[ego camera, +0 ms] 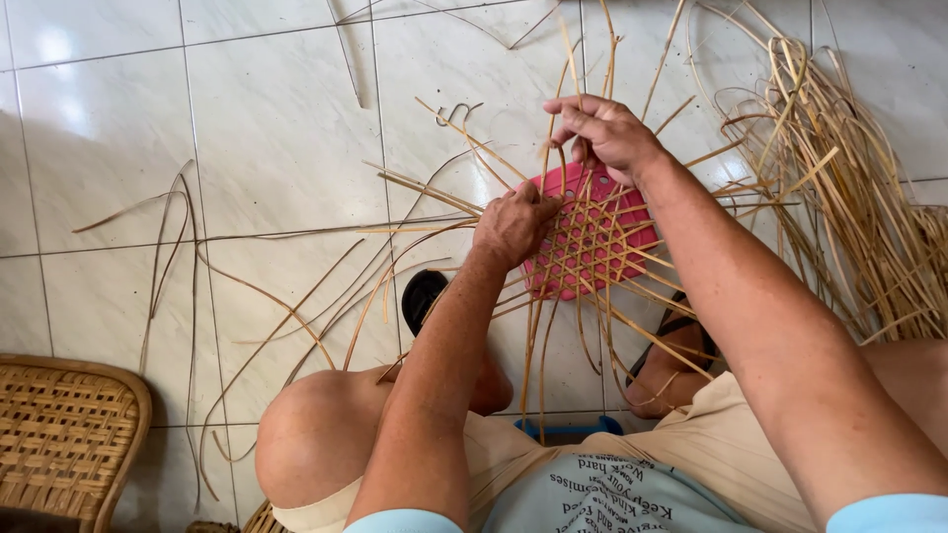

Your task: Weaving thin wooden or bamboo strips to create the base of a basket.

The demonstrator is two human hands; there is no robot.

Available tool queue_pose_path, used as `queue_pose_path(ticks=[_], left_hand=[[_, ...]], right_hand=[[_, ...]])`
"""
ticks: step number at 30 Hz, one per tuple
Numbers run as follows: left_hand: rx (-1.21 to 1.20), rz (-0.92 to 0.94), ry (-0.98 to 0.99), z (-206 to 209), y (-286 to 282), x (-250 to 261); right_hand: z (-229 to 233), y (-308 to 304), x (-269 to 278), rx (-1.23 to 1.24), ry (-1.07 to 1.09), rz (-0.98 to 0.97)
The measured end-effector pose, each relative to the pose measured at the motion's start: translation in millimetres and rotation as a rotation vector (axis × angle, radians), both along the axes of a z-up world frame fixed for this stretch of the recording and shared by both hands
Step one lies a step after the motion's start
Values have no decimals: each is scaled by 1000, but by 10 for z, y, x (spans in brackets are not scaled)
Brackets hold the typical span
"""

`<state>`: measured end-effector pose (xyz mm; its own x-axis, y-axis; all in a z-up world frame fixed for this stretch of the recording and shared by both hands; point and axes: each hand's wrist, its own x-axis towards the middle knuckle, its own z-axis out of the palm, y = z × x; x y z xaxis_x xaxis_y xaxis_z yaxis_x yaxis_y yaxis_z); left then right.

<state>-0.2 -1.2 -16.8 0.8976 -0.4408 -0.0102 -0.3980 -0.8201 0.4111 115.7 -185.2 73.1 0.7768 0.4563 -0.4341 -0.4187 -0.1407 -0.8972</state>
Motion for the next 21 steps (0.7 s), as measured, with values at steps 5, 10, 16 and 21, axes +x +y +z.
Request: queue_pose_path(ticks=[5,10,16,21], left_hand=[[0,12,107,123,8,9],[31,-3,112,109,3,14],[14,18,53,7,5,1],[5,64,70,-35,18,15]], right_hand=[[69,137,119,-248,-142,-45],[41,146,60,-595,-193,57],[-17,82,-188,-462,-185,-12],[-302,24,-306,-661,-463,178]])
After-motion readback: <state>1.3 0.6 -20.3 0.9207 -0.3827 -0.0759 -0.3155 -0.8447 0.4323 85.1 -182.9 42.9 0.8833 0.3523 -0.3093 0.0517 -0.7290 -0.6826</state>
